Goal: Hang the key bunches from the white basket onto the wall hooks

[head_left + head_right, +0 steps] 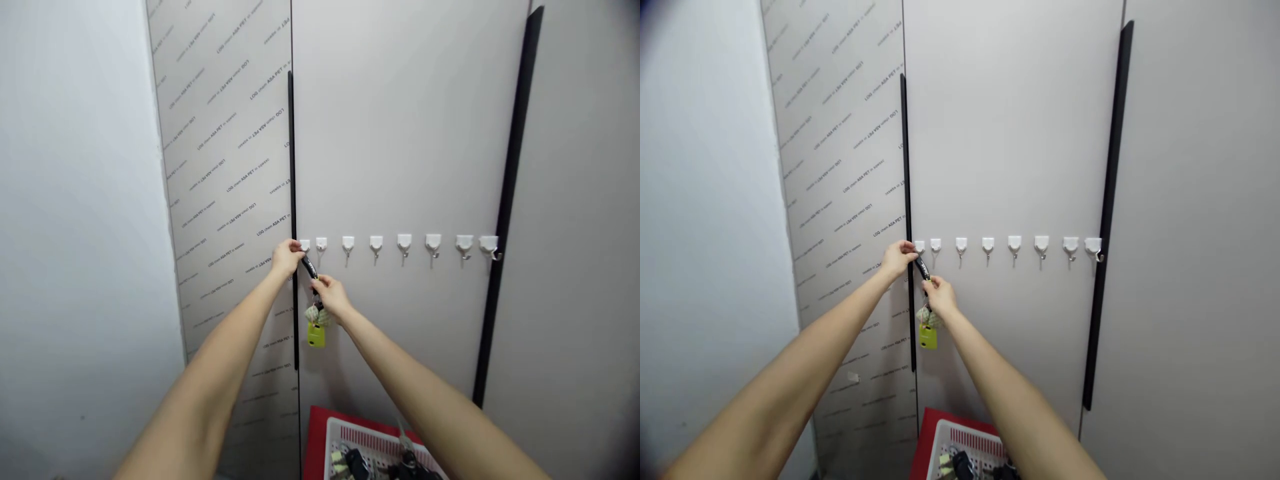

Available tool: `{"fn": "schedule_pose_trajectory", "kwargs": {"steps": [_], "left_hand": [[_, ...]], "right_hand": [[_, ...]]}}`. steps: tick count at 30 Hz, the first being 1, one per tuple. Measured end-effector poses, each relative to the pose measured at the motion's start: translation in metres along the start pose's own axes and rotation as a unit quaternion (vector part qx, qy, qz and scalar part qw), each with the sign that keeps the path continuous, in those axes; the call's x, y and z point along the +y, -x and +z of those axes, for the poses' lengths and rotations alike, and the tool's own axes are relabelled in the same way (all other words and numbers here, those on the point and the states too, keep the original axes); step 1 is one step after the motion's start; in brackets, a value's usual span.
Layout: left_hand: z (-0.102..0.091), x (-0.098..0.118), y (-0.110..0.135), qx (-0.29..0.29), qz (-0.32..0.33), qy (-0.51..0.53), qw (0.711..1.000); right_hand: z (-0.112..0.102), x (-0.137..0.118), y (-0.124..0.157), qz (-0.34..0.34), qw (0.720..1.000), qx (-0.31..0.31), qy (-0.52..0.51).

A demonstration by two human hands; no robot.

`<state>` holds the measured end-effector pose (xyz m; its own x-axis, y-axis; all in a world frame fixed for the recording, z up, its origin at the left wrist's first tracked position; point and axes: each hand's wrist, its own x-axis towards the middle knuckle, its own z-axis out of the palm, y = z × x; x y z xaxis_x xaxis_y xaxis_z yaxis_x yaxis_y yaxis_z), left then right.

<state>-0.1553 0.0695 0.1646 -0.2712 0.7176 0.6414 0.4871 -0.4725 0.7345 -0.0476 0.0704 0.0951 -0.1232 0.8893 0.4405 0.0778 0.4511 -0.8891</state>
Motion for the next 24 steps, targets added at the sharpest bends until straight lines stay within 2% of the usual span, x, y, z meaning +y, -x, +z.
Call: {"fn": "schedule_pose_trajectory", "kwargs": {"steps": [7, 10, 13, 17, 20, 22, 24], "left_hand": [[0.004, -0.007, 0.001, 0.013, 0.049, -0.084, 0.995], [0.008, -0.012, 0.003, 0.022, 0.093, -0.140, 0.986], [0.013, -0.018, 0.004, 0.033, 0.139, -0.203, 0.969], [0.014, -0.024, 0.010, 0.000, 0.108, -0.205, 0.973], [0.012, -0.030, 0.033, 0.009, 0.091, -0.173, 0.981], [0.013, -0.036, 0.059, 0.029, 0.111, -0.141, 0.983], [0.019, -0.044, 0.092, 0.003, 0.125, -0.113, 0.986]], "right_hand": [[0.004, 0.011, -0.008, 0.013, 1.000, 0.001, -0.016], [0.004, 0.015, -0.009, 0.032, 0.999, -0.018, -0.016], [0.006, 0.018, -0.009, 0.037, 0.998, -0.049, 0.029], [0.003, 0.019, -0.002, 0.023, 0.990, -0.062, 0.125], [-0.016, 0.024, 0.014, -0.002, 0.985, -0.064, 0.159], [-0.039, 0.036, 0.030, -0.023, 0.984, -0.068, 0.164], [-0.067, 0.054, 0.051, -0.021, 0.982, -0.084, 0.169]]}}
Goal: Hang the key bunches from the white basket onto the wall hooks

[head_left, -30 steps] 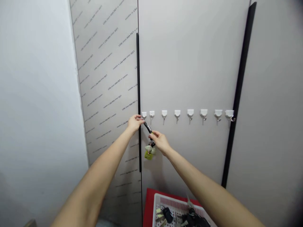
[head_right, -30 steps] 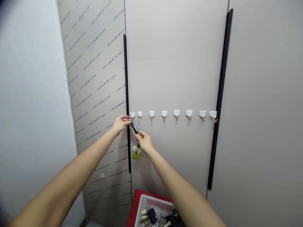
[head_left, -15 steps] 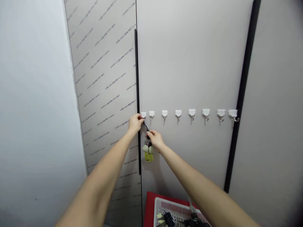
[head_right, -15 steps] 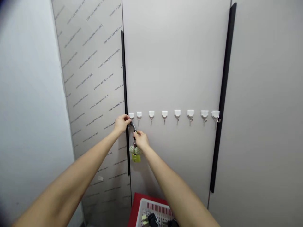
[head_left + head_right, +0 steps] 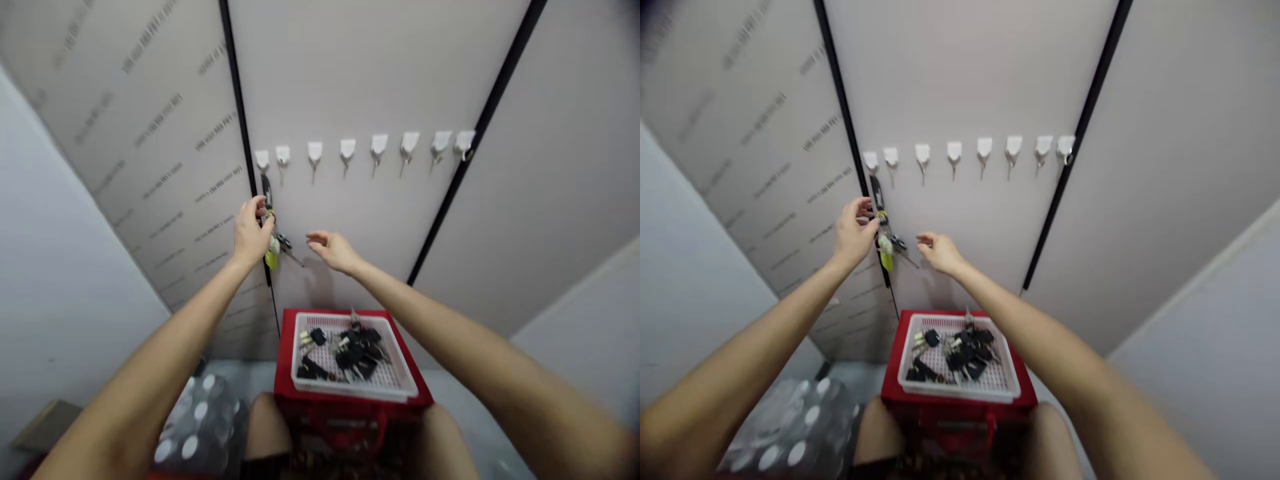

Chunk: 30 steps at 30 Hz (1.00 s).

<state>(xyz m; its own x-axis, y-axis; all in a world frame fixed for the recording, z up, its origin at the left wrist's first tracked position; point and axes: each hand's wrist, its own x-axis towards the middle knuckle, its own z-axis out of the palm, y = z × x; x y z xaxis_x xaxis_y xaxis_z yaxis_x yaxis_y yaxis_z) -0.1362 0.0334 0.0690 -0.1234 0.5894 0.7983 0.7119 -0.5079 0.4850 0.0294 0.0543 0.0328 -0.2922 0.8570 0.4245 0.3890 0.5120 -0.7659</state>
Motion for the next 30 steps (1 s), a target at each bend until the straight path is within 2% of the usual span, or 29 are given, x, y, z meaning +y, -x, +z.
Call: {"fn": "schedule_pose_trajectory", "kwargs": {"steps": [1, 3, 6, 9, 11, 14, 19, 23, 25, 27, 30], "left_hand": [[0.005, 0.002, 0.020, -0.039, 0.001, 0.013, 0.999], [0.019, 0.006, 0.062, -0.158, -0.014, 0.034, 0.987], [0.047, 0.012, 0.126, -0.335, -0.034, 0.050, 0.940], [0.074, 0.017, 0.174, -0.451, -0.033, 0.023, 0.891], [0.085, 0.020, 0.195, -0.501, -0.014, -0.009, 0.865], [0.090, 0.023, 0.207, -0.531, 0.003, -0.053, 0.846], [0.083, 0.017, 0.197, -0.549, -0.038, -0.076, 0.832], [0.073, 0.005, 0.185, -0.525, -0.093, -0.081, 0.842], [0.069, 0.001, 0.182, -0.507, -0.103, -0.096, 0.850], [0.066, 0.000, 0.181, -0.493, -0.096, -0.117, 0.857], [0.068, 0.006, 0.184, -0.471, -0.052, -0.118, 0.872]], "right_hand": [[-0.008, 0.014, 0.015, 0.013, 1.000, -0.020, 0.006], [-0.022, 0.040, 0.049, 0.054, 0.994, -0.087, 0.036], [-0.030, 0.072, 0.097, 0.099, 0.966, -0.191, 0.141], [-0.028, 0.090, 0.129, 0.084, 0.939, -0.217, 0.254], [-0.025, 0.096, 0.141, 0.056, 0.933, -0.216, 0.283], [-0.023, 0.099, 0.147, 0.039, 0.931, -0.230, 0.282], [-0.024, 0.101, 0.147, 0.070, 0.923, -0.247, 0.287], [-0.025, 0.102, 0.148, 0.069, 0.957, -0.209, 0.188], [-0.027, 0.102, 0.152, 0.086, 0.964, -0.207, 0.145], [-0.029, 0.103, 0.158, 0.095, 0.946, -0.253, 0.177], [-0.029, 0.105, 0.168, 0.046, 0.906, -0.307, 0.288]]}}
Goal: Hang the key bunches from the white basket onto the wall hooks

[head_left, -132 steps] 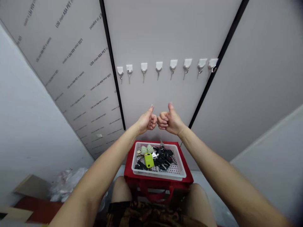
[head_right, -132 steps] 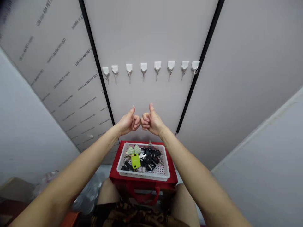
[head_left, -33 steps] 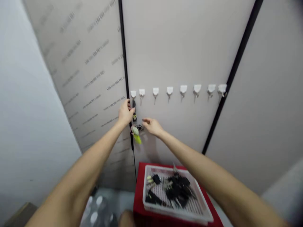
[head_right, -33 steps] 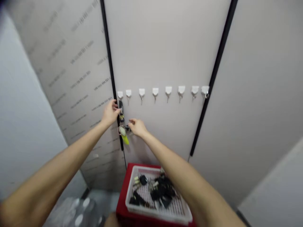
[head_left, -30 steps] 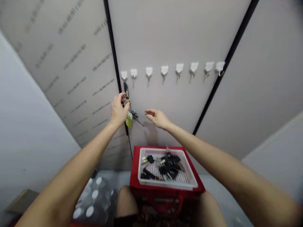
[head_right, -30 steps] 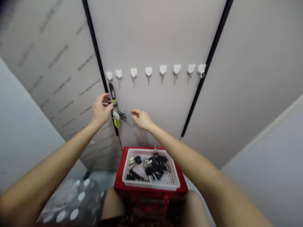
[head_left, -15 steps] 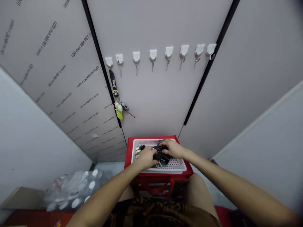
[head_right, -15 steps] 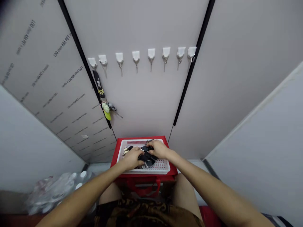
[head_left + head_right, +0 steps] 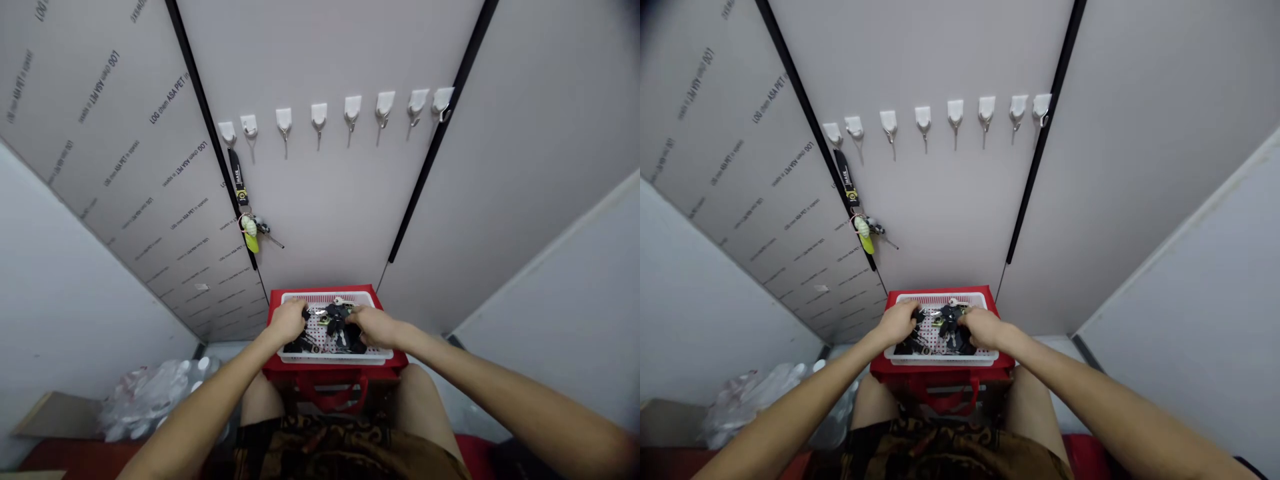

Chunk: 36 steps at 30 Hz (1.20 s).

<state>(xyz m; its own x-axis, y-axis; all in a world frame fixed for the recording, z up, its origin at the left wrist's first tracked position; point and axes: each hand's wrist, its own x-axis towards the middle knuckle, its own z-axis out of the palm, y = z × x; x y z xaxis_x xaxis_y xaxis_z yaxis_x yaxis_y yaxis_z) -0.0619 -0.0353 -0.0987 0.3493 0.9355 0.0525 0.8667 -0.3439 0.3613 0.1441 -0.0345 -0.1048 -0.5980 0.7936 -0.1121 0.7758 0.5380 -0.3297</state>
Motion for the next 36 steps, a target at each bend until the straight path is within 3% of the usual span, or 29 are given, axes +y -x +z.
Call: {"fn": "schedule_pose_trajectory", "kwargs": {"steps": [3, 7, 12, 16, 21, 24, 27, 32, 36], "left_hand": [[0.009, 0.017, 0.000, 0.005, 0.091, 0.022, 0.996], [0.019, 0.036, 0.001, -0.050, 0.186, 0.036, 0.981], [0.013, 0.030, 0.004, -0.089, 0.123, 0.030, 0.988], [0.012, 0.029, 0.003, -0.068, 0.093, 0.146, 0.983], [0.011, 0.036, -0.006, -0.051, 0.016, 0.409, 0.911], [-0.007, 0.034, -0.010, -0.029, -0.023, 0.518, 0.854], [-0.035, 0.028, -0.011, -0.001, -0.037, 0.567, 0.823], [-0.091, 0.016, -0.014, 0.036, -0.010, 0.553, 0.832], [-0.141, 0.004, -0.023, 0.142, -0.027, 0.515, 0.845]], "right_hand": [[0.003, -0.003, 0.001, -0.036, 0.997, -0.002, 0.066], [-0.005, -0.006, -0.002, -0.034, 0.998, -0.029, 0.039], [-0.017, -0.001, -0.003, -0.013, 0.982, -0.032, -0.186], [-0.033, -0.008, -0.005, 0.005, 0.940, -0.022, -0.340], [-0.077, -0.034, -0.004, 0.020, 0.872, 0.061, -0.485], [-0.100, -0.042, -0.001, 0.032, 0.830, 0.142, -0.538], [-0.111, -0.042, -0.001, 0.035, 0.776, 0.208, -0.595], [-0.111, -0.040, -0.008, 0.020, 0.708, 0.259, -0.656], [-0.107, -0.051, -0.023, 0.010, 0.695, 0.269, -0.667]]}}
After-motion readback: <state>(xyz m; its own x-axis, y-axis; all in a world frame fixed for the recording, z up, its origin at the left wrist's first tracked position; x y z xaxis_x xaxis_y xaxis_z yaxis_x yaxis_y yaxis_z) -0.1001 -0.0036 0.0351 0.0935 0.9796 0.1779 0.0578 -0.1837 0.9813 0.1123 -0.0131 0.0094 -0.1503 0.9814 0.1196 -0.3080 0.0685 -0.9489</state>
